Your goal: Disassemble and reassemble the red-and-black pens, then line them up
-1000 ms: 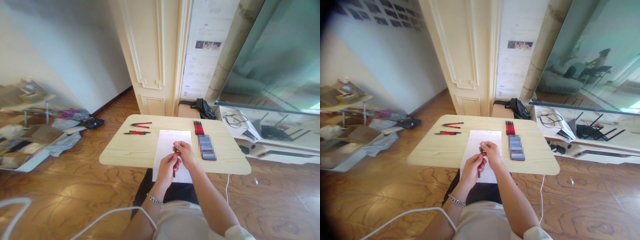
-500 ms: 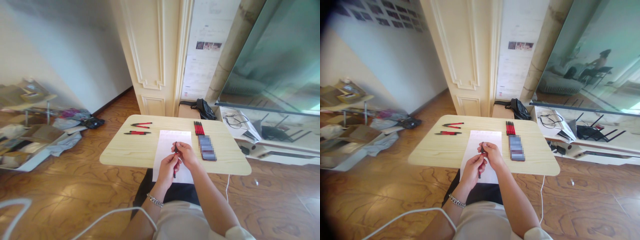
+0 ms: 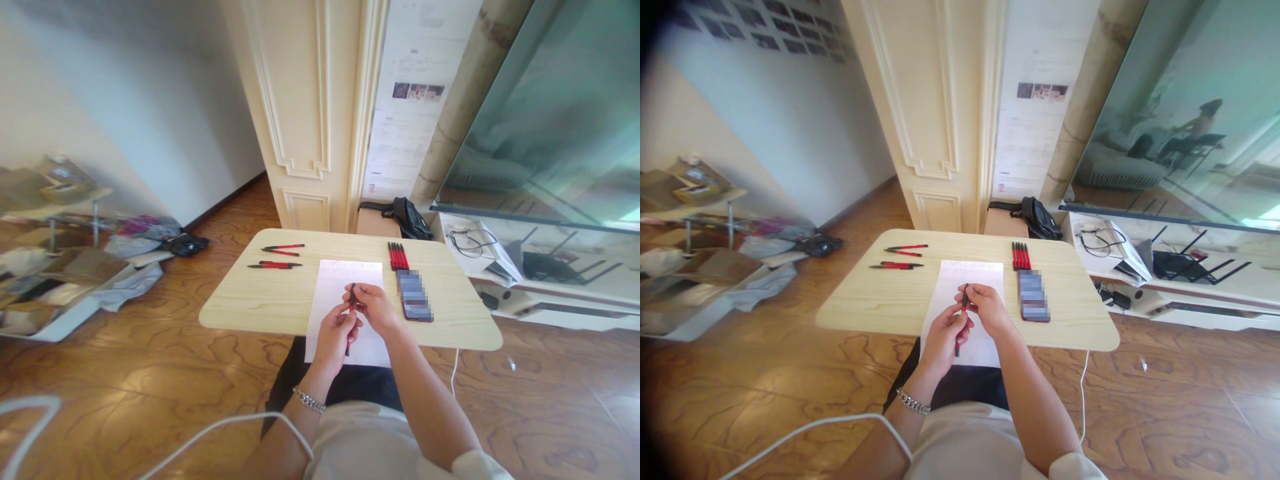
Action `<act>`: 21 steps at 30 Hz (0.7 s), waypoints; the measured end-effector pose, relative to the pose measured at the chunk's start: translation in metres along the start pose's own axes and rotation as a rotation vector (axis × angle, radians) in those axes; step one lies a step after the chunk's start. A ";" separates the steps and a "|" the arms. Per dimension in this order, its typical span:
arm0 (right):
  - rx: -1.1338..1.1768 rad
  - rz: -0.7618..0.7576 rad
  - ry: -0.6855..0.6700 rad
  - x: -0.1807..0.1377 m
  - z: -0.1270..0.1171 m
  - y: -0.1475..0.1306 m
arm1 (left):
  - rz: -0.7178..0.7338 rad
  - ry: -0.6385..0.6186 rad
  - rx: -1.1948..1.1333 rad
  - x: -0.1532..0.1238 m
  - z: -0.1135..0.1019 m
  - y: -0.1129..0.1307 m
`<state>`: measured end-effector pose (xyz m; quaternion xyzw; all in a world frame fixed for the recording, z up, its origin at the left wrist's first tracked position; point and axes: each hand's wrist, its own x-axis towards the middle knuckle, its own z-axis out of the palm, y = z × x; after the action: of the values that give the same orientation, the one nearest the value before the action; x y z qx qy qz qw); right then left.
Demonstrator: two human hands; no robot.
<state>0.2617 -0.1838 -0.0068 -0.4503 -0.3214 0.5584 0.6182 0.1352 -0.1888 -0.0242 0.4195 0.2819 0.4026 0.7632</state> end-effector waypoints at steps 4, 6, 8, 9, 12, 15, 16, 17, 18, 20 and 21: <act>-0.032 0.015 0.020 0.000 0.001 -0.003 | 0.017 0.009 0.007 0.001 0.001 -0.001; -0.077 -0.025 0.109 0.000 0.004 -0.002 | 0.019 0.008 0.015 0.000 0.001 0.000; -0.098 -0.062 0.169 0.000 0.006 -0.001 | 0.013 0.005 0.020 0.000 0.001 0.001; -0.099 -0.071 0.173 0.000 0.006 -0.001 | 0.009 0.007 0.021 -0.001 0.001 0.001; -0.089 -0.061 0.103 -0.001 0.005 -0.001 | -0.004 0.009 0.021 -0.002 0.001 0.001; -0.093 -0.026 0.053 -0.002 0.005 -0.002 | -0.001 0.014 0.016 -0.002 0.001 0.001; -0.104 -0.023 0.059 -0.002 0.006 -0.002 | -0.001 0.017 0.014 -0.002 0.001 0.001; -0.123 -0.031 0.076 -0.002 0.006 -0.002 | -0.001 0.020 0.013 -0.002 0.001 0.001; -0.146 -0.048 0.102 -0.001 0.007 -0.001 | -0.001 0.021 0.012 -0.002 0.001 0.001; -0.183 -0.088 0.158 -0.001 0.008 0.001 | -0.001 0.013 0.013 -0.002 0.001 0.000; -0.189 -0.100 0.172 0.000 0.008 0.002 | 0.000 0.009 0.015 -0.002 0.001 0.000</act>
<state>0.2541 -0.1826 -0.0055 -0.5360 -0.3405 0.4533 0.6255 0.1350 -0.1911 -0.0233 0.4233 0.2882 0.4023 0.7589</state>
